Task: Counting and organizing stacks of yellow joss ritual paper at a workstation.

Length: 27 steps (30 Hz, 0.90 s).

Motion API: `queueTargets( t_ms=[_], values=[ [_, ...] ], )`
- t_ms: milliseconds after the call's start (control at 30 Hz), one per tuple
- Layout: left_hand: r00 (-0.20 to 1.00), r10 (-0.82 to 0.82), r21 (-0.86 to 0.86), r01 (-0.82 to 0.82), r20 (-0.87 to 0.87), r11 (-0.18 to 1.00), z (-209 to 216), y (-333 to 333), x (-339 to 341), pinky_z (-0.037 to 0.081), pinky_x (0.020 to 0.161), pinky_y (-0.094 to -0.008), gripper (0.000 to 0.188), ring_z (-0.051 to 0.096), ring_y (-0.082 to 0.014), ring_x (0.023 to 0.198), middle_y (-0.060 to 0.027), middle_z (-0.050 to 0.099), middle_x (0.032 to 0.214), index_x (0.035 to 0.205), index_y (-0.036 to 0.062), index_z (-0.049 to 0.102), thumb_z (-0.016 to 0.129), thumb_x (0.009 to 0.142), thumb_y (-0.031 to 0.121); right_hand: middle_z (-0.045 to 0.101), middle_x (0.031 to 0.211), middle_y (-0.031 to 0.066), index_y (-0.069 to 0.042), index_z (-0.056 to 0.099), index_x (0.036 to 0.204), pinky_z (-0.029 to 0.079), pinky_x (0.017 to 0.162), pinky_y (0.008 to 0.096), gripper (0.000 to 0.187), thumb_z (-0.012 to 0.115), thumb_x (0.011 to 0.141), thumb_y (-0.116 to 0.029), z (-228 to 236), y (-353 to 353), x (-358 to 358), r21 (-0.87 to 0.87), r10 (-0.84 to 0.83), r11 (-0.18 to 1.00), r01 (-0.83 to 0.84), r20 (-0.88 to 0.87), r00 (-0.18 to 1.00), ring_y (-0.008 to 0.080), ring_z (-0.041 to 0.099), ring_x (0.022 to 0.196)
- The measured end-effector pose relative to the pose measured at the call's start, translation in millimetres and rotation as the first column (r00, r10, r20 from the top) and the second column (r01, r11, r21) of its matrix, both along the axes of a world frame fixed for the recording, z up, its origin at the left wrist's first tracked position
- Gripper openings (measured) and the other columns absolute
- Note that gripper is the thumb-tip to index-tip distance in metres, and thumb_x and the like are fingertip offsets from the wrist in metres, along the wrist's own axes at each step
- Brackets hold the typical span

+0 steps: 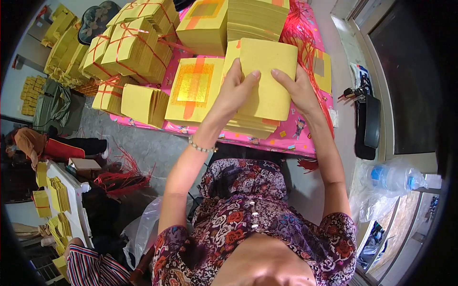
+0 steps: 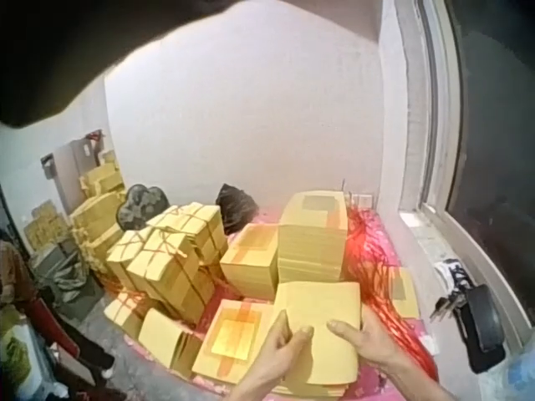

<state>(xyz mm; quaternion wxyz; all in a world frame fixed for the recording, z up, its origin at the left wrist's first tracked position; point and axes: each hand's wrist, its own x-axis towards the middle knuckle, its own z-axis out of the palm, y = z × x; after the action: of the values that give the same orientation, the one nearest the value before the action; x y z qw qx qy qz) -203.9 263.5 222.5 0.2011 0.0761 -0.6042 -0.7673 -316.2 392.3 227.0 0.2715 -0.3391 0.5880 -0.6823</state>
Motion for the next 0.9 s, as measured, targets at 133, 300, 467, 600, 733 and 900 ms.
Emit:
queueTargets(
  t_ms=[133, 300, 467, 600, 733, 900],
  values=[
    [0.988, 0.049, -0.021, -0.053, -0.146, 0.998, -0.5, 15.4, 7.1, 0.045, 0.089, -0.029, 0.045, 0.052, -0.0149, 0.107, -0.0122, 0.051, 0.121, 0.134, -0.0025, 0.028, 0.047, 0.094, 0.006, 0.06, 0.11, 0.0083, 0.002, 0.048, 0.122, 0.047, 0.086, 0.0288, 0.041, 0.063, 0.087, -0.015, 0.7, 6.9, 6.8, -0.041, -0.019, 0.999, 0.017, -0.051, 0.999, 0.0141, 0.058, 0.1],
    [0.975, 0.046, -0.072, -0.063, -0.217, 0.995, -2.9, 25.7, 15.7, 0.041, 0.093, -0.0291, 0.047, 0.048, -0.0154, 0.112, -0.0119, 0.049, 0.123, 0.137, -0.0002, 0.025, 0.045, 0.094, 0.004, 0.06, 0.11, 0.009, 0.0, 0.047, 0.121, 0.048, 0.085, 0.0303, 0.045, 0.067, 0.083, -0.012, -2.6, 15.9, 12.2, -0.086, -0.027, 0.996, 0.02, -0.079, 0.997, 0.0146, 0.059, 0.099],
    [0.973, 0.06, -0.101, -0.084, -0.222, 0.991, -6.8, 30.1, 22.8, 0.041, 0.091, -0.0291, 0.042, 0.049, -0.0151, 0.109, -0.0113, 0.05, 0.12, 0.133, -0.0002, 0.029, 0.045, 0.095, 0.005, 0.061, 0.109, 0.0088, 0.001, 0.049, 0.119, 0.048, 0.084, 0.0292, 0.043, 0.068, 0.083, -0.013, 4.1, 22.8, 19.5, -0.104, -0.017, 0.995, 0.002, -0.143, 0.99, 0.0139, 0.059, 0.097],
    [0.956, 0.129, -0.135, -0.169, -0.265, 0.976, -9.4, 32.6, 26.7, 0.043, 0.088, -0.028, 0.037, 0.051, -0.0142, 0.105, -0.0103, 0.052, 0.116, 0.129, -0.0005, 0.033, 0.045, 0.095, 0.006, 0.064, 0.104, 0.0082, 0.003, 0.053, 0.115, 0.049, 0.078, 0.0268, 0.036, 0.064, 0.087, -0.017, 2.3, 25.9, 23.0, -0.156, 0.017, 0.987, -0.028, -0.072, 0.997, 0.0122, 0.061, 0.091],
    [0.958, 0.13, -0.16, -0.175, -0.255, 0.971, -6.4, 34.2, 31.0, 0.044, 0.087, -0.0271, 0.035, 0.052, -0.0135, 0.104, -0.0098, 0.053, 0.116, 0.128, -0.0003, 0.034, 0.044, 0.096, 0.007, 0.066, 0.098, 0.0076, 0.003, 0.057, 0.111, 0.05, 0.073, 0.0256, 0.031, 0.062, 0.09, -0.019, 8.8, 26.2, 29.7, -0.094, -0.062, 0.994, 0.052, -0.108, 0.992, 0.0104, 0.061, 0.085],
    [0.973, 0.11, -0.042, -0.121, -0.205, 0.992, -2.1, 39.8, 32.7, 0.043, 0.088, -0.027, 0.036, 0.051, -0.0133, 0.105, -0.0091, 0.052, 0.117, 0.129, -0.0007, 0.034, 0.044, 0.096, 0.007, 0.067, 0.09, 0.0063, 0.004, 0.062, 0.105, 0.048, 0.067, 0.0226, 0.027, 0.06, 0.091, -0.02, 13.8, 29.5, 31.0, -0.186, -0.171, 0.969, 0.165, -0.015, 0.985, 0.0062, 0.06, 0.078]
  ],
)
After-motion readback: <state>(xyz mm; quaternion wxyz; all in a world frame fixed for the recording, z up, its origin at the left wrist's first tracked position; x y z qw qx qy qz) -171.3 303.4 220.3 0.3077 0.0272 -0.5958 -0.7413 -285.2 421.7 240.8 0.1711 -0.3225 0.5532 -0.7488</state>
